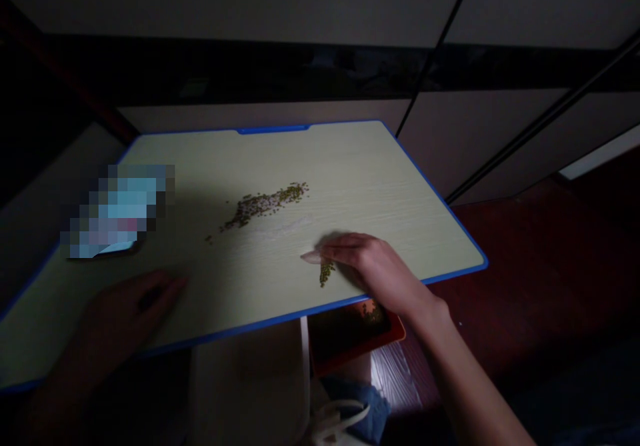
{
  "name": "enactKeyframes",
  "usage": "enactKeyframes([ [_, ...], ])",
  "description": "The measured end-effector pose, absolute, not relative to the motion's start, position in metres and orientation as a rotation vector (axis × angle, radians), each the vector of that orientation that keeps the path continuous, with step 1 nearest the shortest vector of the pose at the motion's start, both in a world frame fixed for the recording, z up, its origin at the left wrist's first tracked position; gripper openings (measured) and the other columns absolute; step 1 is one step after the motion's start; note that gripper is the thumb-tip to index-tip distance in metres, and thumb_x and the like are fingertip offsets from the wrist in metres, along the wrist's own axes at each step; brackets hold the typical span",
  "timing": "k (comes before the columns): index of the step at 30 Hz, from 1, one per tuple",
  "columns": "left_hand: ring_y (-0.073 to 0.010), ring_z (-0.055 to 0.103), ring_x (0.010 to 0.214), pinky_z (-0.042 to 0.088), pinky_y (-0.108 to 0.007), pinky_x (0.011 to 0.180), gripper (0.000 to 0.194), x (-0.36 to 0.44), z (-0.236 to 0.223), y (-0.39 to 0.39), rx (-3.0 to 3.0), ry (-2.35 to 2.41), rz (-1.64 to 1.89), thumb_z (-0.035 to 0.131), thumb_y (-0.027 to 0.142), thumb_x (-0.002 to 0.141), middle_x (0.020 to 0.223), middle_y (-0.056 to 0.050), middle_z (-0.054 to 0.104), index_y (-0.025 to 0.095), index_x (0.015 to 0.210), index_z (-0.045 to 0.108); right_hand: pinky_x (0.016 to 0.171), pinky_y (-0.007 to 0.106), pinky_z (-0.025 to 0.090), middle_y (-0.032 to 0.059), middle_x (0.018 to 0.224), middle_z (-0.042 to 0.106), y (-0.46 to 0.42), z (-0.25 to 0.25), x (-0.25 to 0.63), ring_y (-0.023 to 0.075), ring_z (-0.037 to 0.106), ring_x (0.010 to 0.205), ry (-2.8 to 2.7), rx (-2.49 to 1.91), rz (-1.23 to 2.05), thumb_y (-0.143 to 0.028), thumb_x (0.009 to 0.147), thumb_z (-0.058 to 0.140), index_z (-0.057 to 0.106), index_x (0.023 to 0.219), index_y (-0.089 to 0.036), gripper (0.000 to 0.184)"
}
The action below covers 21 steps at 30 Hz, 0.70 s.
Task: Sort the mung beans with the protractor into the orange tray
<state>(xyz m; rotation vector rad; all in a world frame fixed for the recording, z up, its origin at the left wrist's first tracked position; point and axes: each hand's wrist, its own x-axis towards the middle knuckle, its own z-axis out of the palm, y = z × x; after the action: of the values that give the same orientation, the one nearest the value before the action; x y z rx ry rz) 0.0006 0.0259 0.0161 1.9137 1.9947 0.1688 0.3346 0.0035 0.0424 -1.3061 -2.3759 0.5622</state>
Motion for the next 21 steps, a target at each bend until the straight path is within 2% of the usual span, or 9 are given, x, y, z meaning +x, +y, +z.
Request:
enactKeyframes([
  [3, -0.0147, 0.047, 0.065, 0.027, -0.024, 0.066, 0.043, -0.001, 0.015, 0.025, 1.919, 1.997, 0.174, 0.03, 0.058, 0.068, 0.064, 0.001, 0.052, 0.021, 0.062, 0.049, 0.095, 0.038, 0.049, 0.0033, 0.118, 0.066, -0.003, 0.041, 0.336, 0.0199, 0.06, 0.109, -2.357, -1.225, 0.628, -0.006, 0.089, 0.047, 0.058, 0.124, -0.03, 0.043],
  [9, -0.014, 0.048, 0.068, 0.026, -0.022, 0.068, 0.041, -0.001, 0.015, 0.026, 1.938, 2.002, 0.185, 0.031, 0.056, 0.069, 0.066, 0.001, 0.053, 0.02, 0.063, 0.049, 0.097, 0.033, 0.046, 0.003, 0.116, 0.067, -0.009, 0.039, 0.338, 0.0182, 0.057, 0.111, -2.304, -1.134, 0.774, -0.011, 0.09, 0.051, 0.063, 0.118, -0.026, 0.034],
  [15, -0.014, 0.049, 0.07, 0.027, -0.022, 0.068, 0.041, 0.004, 0.015, 0.026, 1.925, 2.017, 0.155, 0.031, 0.056, 0.069, 0.069, 0.001, 0.054, 0.02, 0.066, 0.052, 0.095, 0.037, 0.047, 0.0054, 0.11, 0.068, -0.012, 0.04, 0.342, 0.0209, 0.058, 0.109, -2.286, -1.088, 0.855, -0.01, 0.089, 0.052, 0.067, 0.113, -0.025, 0.032],
  [21, -0.0144, 0.048, 0.068, 0.027, -0.023, 0.068, 0.042, 0.002, 0.018, 0.026, 1.912, 2.023, 0.117, 0.029, 0.056, 0.068, 0.067, 0.001, 0.054, 0.021, 0.065, 0.051, 0.102, 0.042, 0.04, 0.0078, 0.111, 0.069, -0.014, 0.04, 0.346, 0.0234, 0.057, 0.111, -2.325, -1.008, 0.859, -0.015, 0.09, 0.051, 0.067, 0.113, -0.022, 0.029],
])
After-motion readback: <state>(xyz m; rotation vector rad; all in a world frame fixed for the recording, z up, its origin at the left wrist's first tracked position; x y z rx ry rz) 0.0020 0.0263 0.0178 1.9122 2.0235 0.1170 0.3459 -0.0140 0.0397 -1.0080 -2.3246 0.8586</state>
